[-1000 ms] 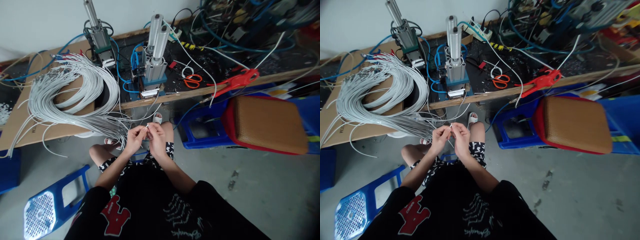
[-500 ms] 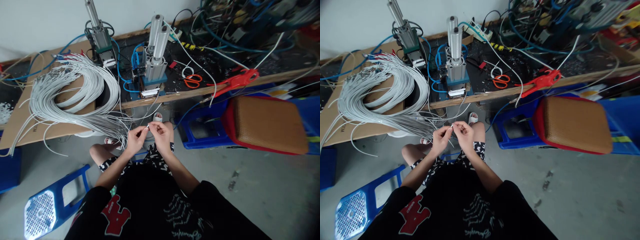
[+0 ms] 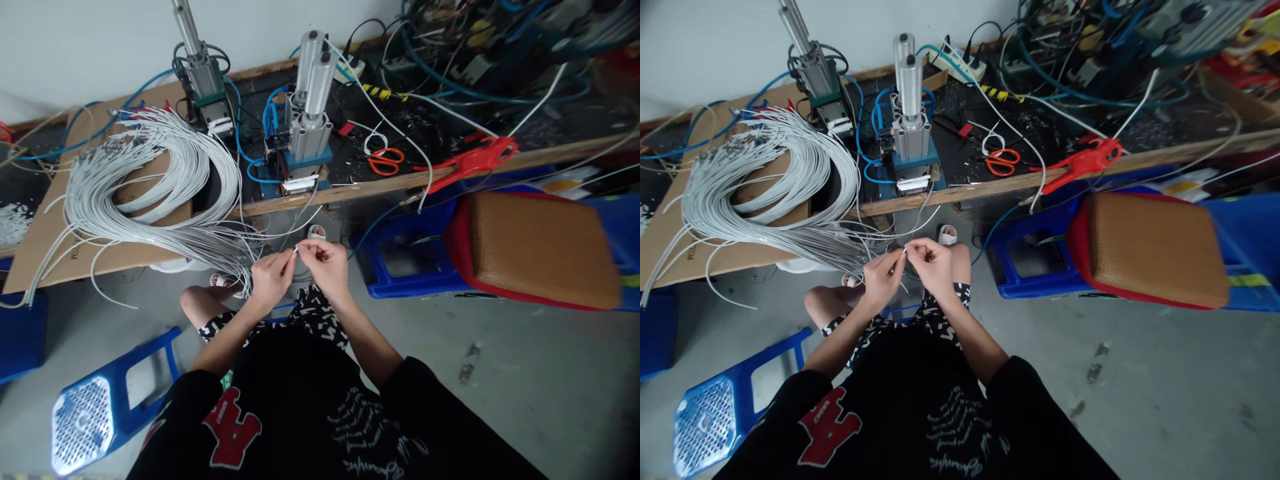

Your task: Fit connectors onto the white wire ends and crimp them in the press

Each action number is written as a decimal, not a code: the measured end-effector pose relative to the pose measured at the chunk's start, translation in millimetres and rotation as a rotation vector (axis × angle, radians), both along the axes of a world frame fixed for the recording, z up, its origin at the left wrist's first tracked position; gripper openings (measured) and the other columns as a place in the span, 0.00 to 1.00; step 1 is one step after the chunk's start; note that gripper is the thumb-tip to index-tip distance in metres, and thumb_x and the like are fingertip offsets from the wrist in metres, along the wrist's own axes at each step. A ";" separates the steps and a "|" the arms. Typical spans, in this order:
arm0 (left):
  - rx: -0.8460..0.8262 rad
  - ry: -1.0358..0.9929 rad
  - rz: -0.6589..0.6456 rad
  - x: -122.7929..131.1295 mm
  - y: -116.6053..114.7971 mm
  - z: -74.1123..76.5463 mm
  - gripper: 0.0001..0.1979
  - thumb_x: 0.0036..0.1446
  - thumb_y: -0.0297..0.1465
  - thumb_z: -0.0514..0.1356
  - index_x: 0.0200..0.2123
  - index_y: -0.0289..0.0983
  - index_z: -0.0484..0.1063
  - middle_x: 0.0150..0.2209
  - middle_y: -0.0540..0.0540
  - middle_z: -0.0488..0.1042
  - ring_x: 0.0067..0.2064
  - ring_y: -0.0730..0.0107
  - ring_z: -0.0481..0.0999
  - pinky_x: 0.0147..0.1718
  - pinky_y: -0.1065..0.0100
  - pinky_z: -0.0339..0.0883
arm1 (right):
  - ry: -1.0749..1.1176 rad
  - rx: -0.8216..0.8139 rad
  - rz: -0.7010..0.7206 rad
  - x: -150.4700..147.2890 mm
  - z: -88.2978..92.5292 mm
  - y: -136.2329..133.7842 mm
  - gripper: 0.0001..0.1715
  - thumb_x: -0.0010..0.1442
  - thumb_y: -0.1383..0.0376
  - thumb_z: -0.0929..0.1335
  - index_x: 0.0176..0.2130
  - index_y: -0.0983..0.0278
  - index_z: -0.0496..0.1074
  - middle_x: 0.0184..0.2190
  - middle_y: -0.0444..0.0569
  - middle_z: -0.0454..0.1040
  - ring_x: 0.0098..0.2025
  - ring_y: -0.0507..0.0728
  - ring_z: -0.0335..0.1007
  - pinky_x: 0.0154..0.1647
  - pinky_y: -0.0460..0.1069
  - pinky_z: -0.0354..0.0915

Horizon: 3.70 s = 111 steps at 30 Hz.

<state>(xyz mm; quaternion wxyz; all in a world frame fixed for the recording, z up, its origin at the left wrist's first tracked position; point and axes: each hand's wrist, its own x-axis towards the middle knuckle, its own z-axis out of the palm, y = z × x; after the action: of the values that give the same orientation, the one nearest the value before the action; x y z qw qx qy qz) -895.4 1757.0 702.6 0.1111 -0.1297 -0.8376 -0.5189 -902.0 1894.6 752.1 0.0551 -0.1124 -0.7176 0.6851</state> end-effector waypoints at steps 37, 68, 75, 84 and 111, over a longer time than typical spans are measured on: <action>0.539 -0.415 -0.141 -2.0 -6.6 27.1 0.24 0.61 0.50 0.63 0.27 0.34 0.78 0.18 0.52 0.66 0.22 0.77 0.61 0.23 0.72 0.57 | -0.090 -0.409 -0.047 3.3 -6.6 -22.5 0.16 0.48 0.53 0.78 0.29 0.61 0.78 0.17 0.37 0.63 0.20 0.46 0.48 0.22 0.46 0.47; 0.140 0.034 -0.087 -19.0 -22.9 41.7 0.07 0.65 0.32 0.63 0.41 0.37 0.81 0.37 0.44 0.83 0.38 0.68 0.81 0.42 0.66 0.74 | 0.162 0.117 0.061 -2.1 -5.7 -15.6 0.05 0.56 0.63 0.72 0.31 0.62 0.75 0.18 0.36 0.56 0.21 0.47 0.52 0.24 0.45 0.54; 0.065 0.053 -0.036 -18.7 -25.8 49.3 0.06 0.63 0.29 0.63 0.40 0.37 0.81 0.35 0.46 0.83 0.34 0.70 0.81 0.39 0.69 0.75 | 0.287 0.327 0.054 2.0 -7.1 -17.4 0.04 0.60 0.67 0.70 0.33 0.63 0.76 0.19 0.36 0.60 0.21 0.47 0.55 0.26 0.45 0.56; 0.114 0.015 0.014 -16.1 -24.1 46.6 0.06 0.61 0.29 0.63 0.38 0.37 0.81 0.34 0.46 0.83 0.34 0.71 0.80 0.38 0.70 0.74 | 0.143 0.076 0.039 0.0 -6.5 -25.4 0.05 0.57 0.62 0.72 0.32 0.63 0.76 0.18 0.37 0.61 0.21 0.47 0.54 0.23 0.45 0.53; 0.477 -0.271 0.004 -20.4 -24.0 35.4 0.09 0.58 0.36 0.66 0.34 0.35 0.79 0.32 0.46 0.80 0.33 0.72 0.78 0.36 0.70 0.73 | 0.169 0.144 0.235 -3.8 -13.3 -15.9 0.09 0.63 0.60 0.70 0.37 0.61 0.79 0.31 0.46 0.75 0.33 0.52 0.67 0.34 0.49 0.62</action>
<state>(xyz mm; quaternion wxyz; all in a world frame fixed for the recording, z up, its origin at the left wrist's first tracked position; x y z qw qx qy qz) -915.8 1733.0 738.1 0.0263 -0.0277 -0.6993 -0.7138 -905.8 1878.7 738.8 0.0428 0.0348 -0.7658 0.6407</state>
